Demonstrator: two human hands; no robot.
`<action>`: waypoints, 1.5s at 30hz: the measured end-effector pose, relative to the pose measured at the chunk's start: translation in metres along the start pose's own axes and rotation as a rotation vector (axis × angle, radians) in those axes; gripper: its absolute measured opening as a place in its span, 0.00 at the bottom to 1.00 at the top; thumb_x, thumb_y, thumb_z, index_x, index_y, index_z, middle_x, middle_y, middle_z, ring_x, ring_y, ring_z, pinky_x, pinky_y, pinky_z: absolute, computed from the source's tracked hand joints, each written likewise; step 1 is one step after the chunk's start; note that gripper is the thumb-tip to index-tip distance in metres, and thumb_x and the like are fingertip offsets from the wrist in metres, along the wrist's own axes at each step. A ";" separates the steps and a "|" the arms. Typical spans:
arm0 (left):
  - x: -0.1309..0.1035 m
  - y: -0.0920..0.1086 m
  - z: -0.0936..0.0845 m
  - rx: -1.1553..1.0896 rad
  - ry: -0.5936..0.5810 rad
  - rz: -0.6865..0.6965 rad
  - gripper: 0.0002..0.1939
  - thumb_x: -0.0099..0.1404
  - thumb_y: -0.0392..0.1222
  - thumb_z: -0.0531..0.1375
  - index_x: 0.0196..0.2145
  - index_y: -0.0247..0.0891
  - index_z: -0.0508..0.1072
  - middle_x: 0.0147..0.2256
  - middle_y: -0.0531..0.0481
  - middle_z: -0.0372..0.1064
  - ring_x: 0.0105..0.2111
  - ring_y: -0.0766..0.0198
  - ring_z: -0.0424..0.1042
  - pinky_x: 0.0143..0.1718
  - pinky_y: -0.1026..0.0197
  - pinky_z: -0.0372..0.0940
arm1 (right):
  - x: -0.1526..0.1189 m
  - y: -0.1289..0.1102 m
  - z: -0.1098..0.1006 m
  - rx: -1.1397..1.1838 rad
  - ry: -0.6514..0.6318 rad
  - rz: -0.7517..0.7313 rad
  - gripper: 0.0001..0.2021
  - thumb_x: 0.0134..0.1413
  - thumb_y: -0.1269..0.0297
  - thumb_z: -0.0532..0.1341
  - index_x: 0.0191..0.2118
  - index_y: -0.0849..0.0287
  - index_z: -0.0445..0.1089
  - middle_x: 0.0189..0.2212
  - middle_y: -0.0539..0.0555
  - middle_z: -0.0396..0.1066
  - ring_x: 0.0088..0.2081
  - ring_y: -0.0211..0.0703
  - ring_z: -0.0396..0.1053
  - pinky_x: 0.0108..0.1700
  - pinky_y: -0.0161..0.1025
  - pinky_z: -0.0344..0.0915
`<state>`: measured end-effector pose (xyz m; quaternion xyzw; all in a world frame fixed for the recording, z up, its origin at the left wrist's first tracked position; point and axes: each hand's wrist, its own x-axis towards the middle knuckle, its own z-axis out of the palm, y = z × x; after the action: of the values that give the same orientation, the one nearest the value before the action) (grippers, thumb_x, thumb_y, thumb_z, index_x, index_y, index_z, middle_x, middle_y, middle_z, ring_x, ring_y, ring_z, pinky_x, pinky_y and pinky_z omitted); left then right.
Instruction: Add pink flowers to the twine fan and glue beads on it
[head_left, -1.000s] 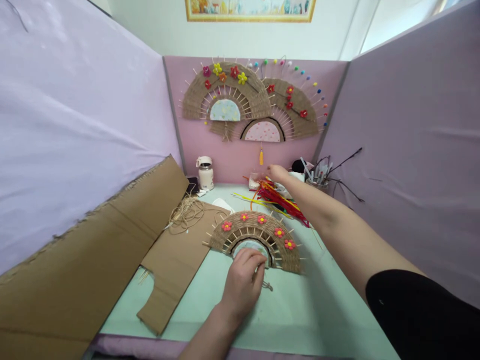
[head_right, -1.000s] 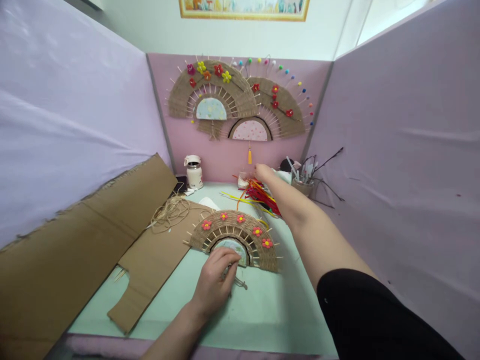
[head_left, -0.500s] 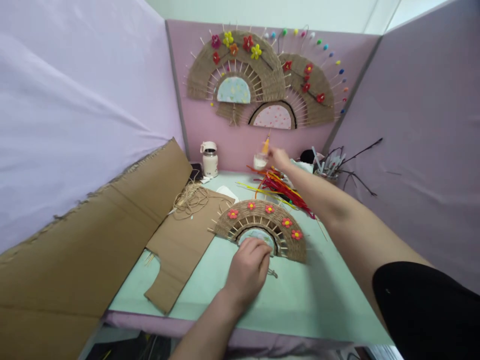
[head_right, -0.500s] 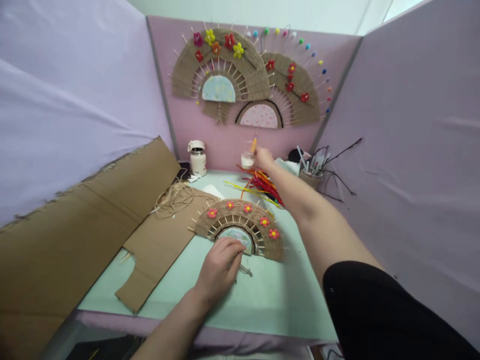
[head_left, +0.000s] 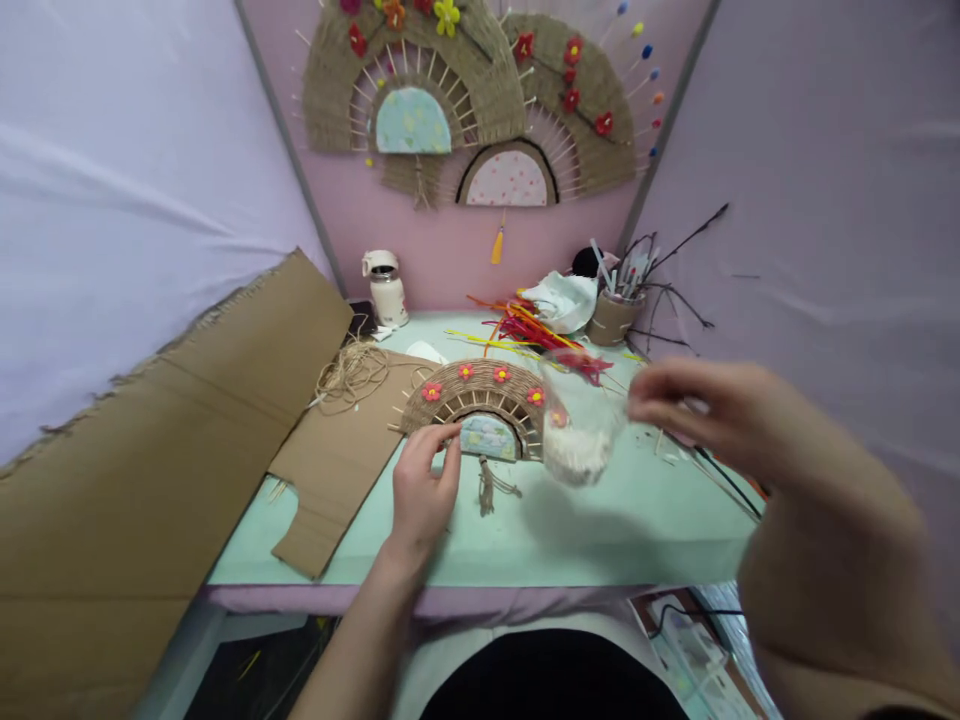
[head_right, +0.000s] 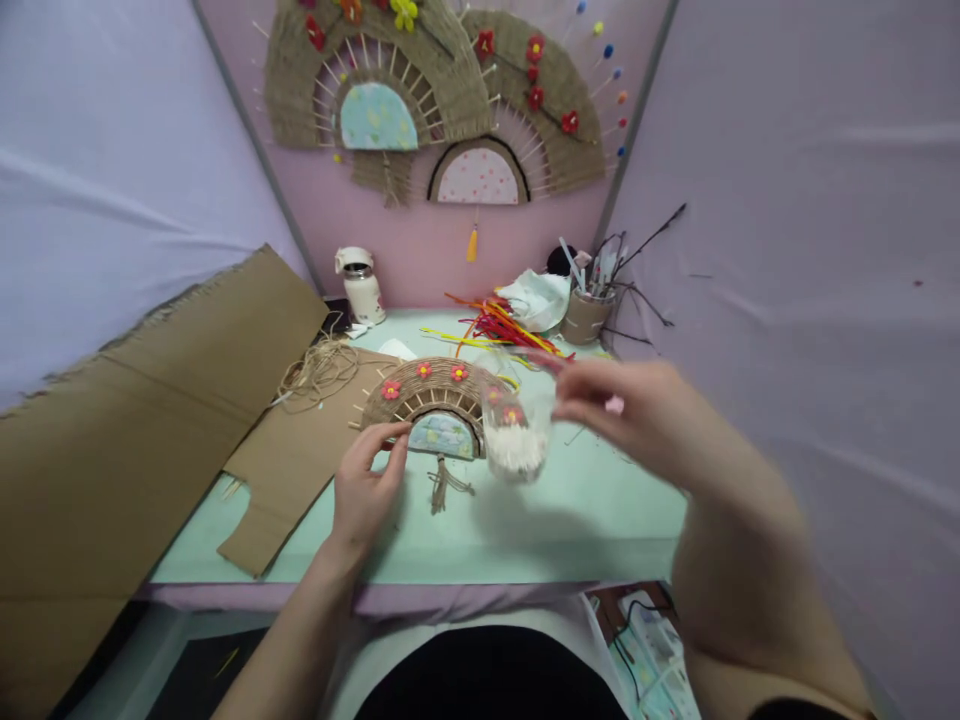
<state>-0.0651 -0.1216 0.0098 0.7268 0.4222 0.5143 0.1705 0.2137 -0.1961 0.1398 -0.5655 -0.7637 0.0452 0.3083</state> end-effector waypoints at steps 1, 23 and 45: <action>-0.003 0.001 -0.002 0.005 -0.020 0.005 0.08 0.65 0.38 0.55 0.39 0.38 0.73 0.38 0.47 0.73 0.40 0.62 0.71 0.43 0.59 0.65 | -0.018 0.003 0.009 0.020 -0.048 0.008 0.09 0.55 0.51 0.58 0.29 0.47 0.69 0.24 0.50 0.72 0.24 0.43 0.68 0.26 0.42 0.65; 0.029 0.089 -0.032 0.006 -0.225 0.203 0.10 0.63 0.40 0.58 0.43 0.41 0.74 0.40 0.48 0.74 0.40 0.61 0.73 0.43 0.57 0.69 | -0.080 0.095 0.040 -0.203 0.234 0.411 0.16 0.60 0.54 0.53 0.50 0.50 0.69 0.41 0.57 0.74 0.42 0.53 0.72 0.44 0.49 0.66; 0.008 0.071 -0.034 0.043 -0.324 0.285 0.09 0.63 0.38 0.58 0.41 0.44 0.74 0.38 0.51 0.75 0.39 0.63 0.74 0.41 0.61 0.70 | -0.054 0.131 0.042 0.360 0.329 0.752 0.21 0.56 0.44 0.51 0.36 0.57 0.68 0.29 0.55 0.70 0.26 0.42 0.67 0.27 0.37 0.63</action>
<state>-0.0635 -0.1630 0.0769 0.8558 0.2933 0.4002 0.1462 0.3106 -0.1854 0.0288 -0.7408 -0.4257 0.1957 0.4814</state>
